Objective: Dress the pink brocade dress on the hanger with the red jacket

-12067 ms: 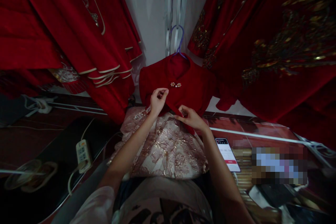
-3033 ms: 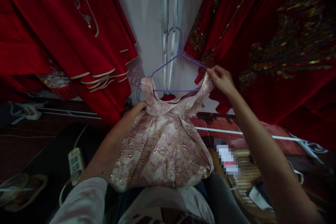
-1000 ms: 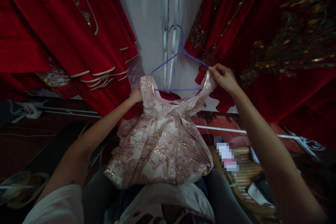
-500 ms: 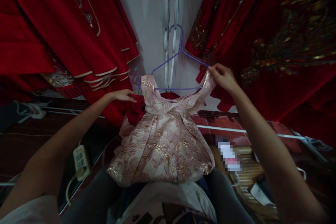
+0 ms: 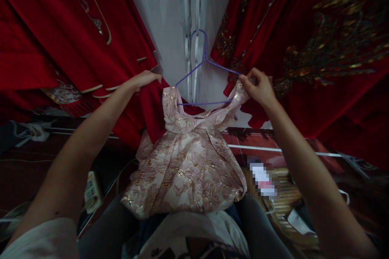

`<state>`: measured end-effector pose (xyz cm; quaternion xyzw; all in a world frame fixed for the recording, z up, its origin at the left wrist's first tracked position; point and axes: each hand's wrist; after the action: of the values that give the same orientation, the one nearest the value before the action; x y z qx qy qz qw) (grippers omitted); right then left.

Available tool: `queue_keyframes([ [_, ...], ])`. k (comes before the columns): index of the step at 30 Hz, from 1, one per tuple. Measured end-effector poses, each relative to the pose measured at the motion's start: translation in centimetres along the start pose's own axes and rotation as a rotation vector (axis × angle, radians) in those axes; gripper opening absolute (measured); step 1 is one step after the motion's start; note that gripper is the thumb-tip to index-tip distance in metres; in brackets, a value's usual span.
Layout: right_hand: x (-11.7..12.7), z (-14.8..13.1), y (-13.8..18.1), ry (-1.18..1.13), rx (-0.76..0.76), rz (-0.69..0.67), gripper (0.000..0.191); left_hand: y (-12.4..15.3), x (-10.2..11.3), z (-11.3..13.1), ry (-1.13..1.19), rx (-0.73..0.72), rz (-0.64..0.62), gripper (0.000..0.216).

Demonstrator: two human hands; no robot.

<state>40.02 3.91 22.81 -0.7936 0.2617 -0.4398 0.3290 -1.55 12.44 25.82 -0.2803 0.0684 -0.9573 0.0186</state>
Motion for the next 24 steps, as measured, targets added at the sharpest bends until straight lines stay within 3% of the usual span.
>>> queue_keyframes([
  [3, 0.0, -0.8, 0.1, 0.022, 0.012, -0.002, 0.044, 0.8, -1.1, 2.6, 0.097, 0.01, 0.005, 0.018],
  [5, 0.0, -1.3, 0.2, 0.015, 0.01, 0.0, 0.046, 1.9, -2.6, 4.3, 0.145, -0.11, 0.053, 0.023],
  [9, 0.9, -1.6, 0.3, -0.049, -0.019, -0.057, 0.048, 3.5, -5.1, 6.3, 0.17, -0.343, 0.034, 0.026],
  [14, 1.0, -1.7, -2.3, -0.105, -0.063, -0.22, 0.054, 0.9, -3.8, 5.9, 0.073, -0.513, 0.159, 0.022],
  [19, -2.8, -3.6, -4.6, -0.083, -0.22, -0.341, 0.05, -1.5, -3.0, 6.3, -0.048, -0.677, 0.376, 0.027],
  [21, -4.1, -4.2, -4.5, -0.088, -0.269, -0.328, 0.046, -1.4, -3.8, 6.9, -0.092, -0.69, 0.371, 0.029],
  [24, -4.8, -4.1, -4.0, -0.114, -0.245, -0.312, 0.044, -0.9, -5.4, 7.7, -0.202, -0.683, 0.217, 0.023],
])
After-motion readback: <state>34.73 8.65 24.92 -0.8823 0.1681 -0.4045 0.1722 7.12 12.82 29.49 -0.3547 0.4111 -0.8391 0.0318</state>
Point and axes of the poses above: each hand's wrist, its own y-axis away from the middle knuckle, its own x-axis out of the back of the hand, z = x × y, and after that the axes turned 8 degrees about z, right-handed
